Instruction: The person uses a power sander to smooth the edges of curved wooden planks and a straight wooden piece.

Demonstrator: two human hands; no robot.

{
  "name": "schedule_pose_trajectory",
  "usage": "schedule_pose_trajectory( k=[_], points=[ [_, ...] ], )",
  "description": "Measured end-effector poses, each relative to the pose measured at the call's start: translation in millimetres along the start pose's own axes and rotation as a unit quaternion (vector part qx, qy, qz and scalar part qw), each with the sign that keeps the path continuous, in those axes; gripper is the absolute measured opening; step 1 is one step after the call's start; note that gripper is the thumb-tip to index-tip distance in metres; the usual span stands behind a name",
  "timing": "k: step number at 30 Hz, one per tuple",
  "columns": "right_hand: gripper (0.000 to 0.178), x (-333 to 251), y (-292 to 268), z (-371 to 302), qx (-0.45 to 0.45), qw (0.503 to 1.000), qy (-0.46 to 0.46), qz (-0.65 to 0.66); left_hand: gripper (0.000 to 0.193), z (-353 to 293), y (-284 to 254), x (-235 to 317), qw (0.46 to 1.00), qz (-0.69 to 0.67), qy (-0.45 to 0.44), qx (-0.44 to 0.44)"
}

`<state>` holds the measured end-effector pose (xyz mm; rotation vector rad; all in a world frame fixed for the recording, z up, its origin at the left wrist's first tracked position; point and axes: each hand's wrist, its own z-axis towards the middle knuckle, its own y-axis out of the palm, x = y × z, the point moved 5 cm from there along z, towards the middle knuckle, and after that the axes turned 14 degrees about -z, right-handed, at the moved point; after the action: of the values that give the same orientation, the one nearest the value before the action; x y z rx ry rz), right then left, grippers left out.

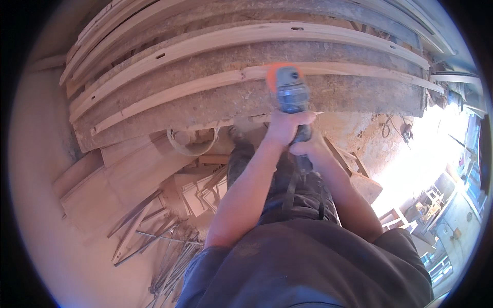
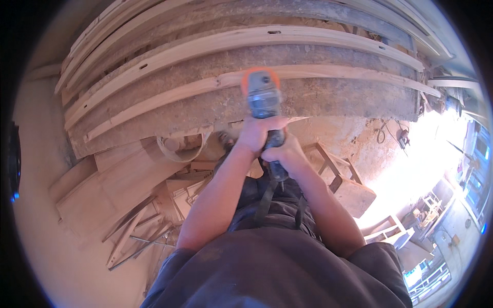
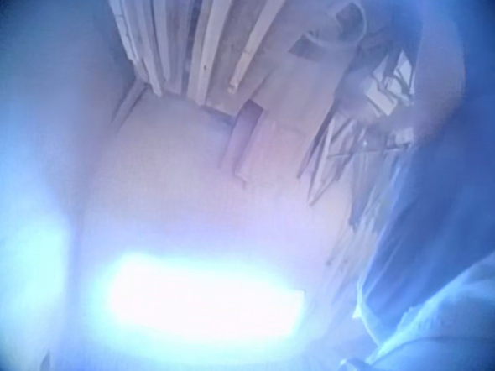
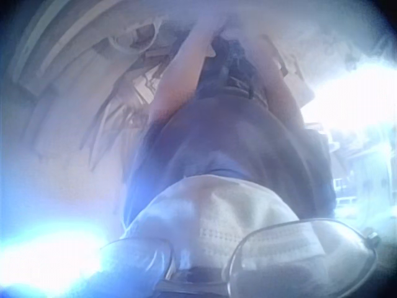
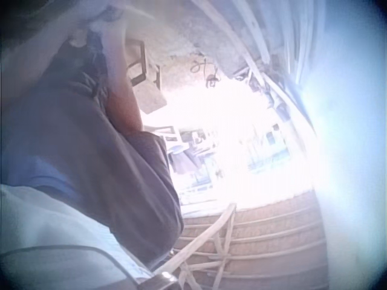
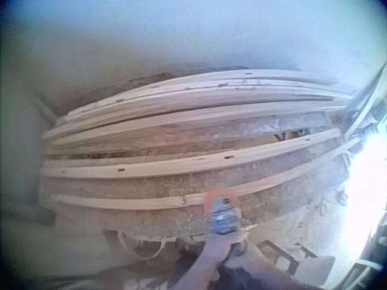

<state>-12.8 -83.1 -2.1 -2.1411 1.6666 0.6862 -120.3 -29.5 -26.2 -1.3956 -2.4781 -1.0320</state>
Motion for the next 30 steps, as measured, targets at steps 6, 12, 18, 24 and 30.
schedule_pose_trajectory(
  k=[6, 12, 18, 24, 30],
  points=[
    [0.03, -6, 16, 11, -0.009, 0.999, -0.013, -0.051, 0.027, -14, -15, 20, 0.997, 0.038, 0.036, 0.051],
    [0.066, -48, 104, 47, -0.124, 0.979, -0.05, -0.156, 0.018, -37, -111, 63, 0.984, -0.13, 0.079, 0.096],
    [0.051, 9, 35, 21, -0.048, 0.996, -0.016, -0.069, 0.028, -25, -48, 21, 0.997, -0.015, 0.067, 0.032],
    [0.043, -3, 46, 17, -0.057, 0.995, -0.019, -0.078, 0.036, -20, -58, 19, 0.997, 0.02, 0.062, 0.042],
    [0.07, -40, 84, 52, -0.152, 0.973, -0.013, -0.173, 0.018, -30, -84, 59, 0.987, -0.108, 0.088, 0.077]
  ],
)
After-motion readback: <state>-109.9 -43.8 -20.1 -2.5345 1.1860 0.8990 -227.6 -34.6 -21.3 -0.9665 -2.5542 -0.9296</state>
